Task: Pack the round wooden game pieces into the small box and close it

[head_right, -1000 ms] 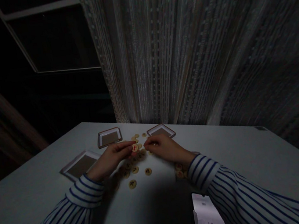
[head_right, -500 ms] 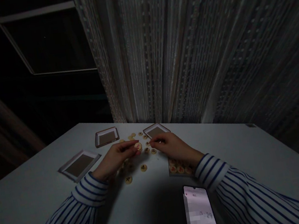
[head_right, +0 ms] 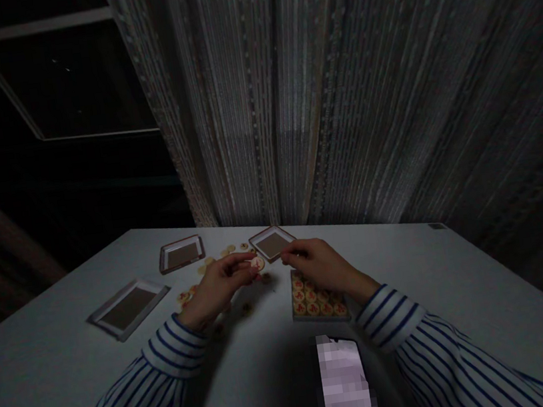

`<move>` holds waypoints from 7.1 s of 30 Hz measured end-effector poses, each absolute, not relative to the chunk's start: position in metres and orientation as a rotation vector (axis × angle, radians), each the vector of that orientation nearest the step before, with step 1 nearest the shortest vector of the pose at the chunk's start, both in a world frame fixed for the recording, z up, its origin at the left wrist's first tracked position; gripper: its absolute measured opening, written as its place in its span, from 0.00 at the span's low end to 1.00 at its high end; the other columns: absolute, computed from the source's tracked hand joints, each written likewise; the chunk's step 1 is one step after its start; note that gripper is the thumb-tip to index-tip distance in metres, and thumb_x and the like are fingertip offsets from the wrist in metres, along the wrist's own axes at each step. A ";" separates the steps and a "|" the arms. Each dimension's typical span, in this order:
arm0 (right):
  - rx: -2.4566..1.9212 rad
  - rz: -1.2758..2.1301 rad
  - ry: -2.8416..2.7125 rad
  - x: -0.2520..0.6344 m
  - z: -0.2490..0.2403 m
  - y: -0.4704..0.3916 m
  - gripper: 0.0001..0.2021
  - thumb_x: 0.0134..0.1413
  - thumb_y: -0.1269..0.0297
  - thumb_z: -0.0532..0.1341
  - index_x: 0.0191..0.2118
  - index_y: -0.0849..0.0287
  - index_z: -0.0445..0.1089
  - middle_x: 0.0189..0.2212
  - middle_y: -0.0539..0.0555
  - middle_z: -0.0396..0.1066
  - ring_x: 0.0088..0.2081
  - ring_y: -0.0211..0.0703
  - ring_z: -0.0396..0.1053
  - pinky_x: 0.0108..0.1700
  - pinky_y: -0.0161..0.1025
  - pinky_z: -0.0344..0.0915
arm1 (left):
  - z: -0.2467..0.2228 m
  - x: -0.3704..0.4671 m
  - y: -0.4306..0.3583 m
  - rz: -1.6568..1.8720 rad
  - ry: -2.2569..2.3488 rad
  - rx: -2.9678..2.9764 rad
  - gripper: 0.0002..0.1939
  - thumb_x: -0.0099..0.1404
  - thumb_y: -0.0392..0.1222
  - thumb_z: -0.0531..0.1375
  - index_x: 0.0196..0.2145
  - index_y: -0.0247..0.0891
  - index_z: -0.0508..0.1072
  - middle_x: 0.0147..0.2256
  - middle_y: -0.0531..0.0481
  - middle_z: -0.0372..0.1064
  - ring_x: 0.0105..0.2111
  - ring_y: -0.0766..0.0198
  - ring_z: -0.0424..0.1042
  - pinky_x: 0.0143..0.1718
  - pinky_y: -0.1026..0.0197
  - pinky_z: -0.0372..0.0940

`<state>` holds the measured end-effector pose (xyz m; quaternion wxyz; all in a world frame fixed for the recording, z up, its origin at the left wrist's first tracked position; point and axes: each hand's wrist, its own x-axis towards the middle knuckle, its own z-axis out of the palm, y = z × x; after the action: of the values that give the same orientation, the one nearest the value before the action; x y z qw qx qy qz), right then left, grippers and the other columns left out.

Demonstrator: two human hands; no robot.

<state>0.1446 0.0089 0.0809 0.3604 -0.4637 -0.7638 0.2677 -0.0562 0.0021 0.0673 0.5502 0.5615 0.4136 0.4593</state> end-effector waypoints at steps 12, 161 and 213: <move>-1.092 0.626 -1.998 0.145 0.077 -0.006 0.14 0.50 0.66 0.58 0.44 0.57 0.69 0.40 0.52 0.72 0.38 0.41 0.68 0.41 0.38 0.63 | 0.060 -0.031 0.008 1.151 0.846 1.307 0.20 0.46 0.43 0.67 0.37 0.32 0.72 0.29 0.47 0.74 0.28 0.66 0.70 0.32 0.63 0.64; -1.716 0.082 -2.702 0.213 0.042 0.035 0.12 0.53 0.64 0.53 0.39 0.56 0.72 0.35 0.55 0.73 0.36 0.45 0.69 0.33 0.37 0.59 | -0.028 0.023 0.038 1.262 1.354 1.875 0.11 0.60 0.38 0.53 0.35 0.35 0.74 0.35 0.46 0.72 0.38 0.60 0.70 0.41 0.58 0.65; -1.650 0.165 -2.737 0.218 0.038 0.037 0.15 0.54 0.66 0.53 0.46 0.52 0.68 0.39 0.54 0.71 0.40 0.45 0.67 0.37 0.36 0.59 | -0.031 0.023 0.039 1.277 1.346 1.909 0.09 0.60 0.37 0.53 0.35 0.36 0.73 0.34 0.47 0.73 0.36 0.63 0.71 0.38 0.61 0.66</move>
<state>0.2178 0.0374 0.0383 -0.0293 -0.5152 -0.8550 0.0515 0.0228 0.0388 -0.0309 0.2372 0.6966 0.4911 0.4661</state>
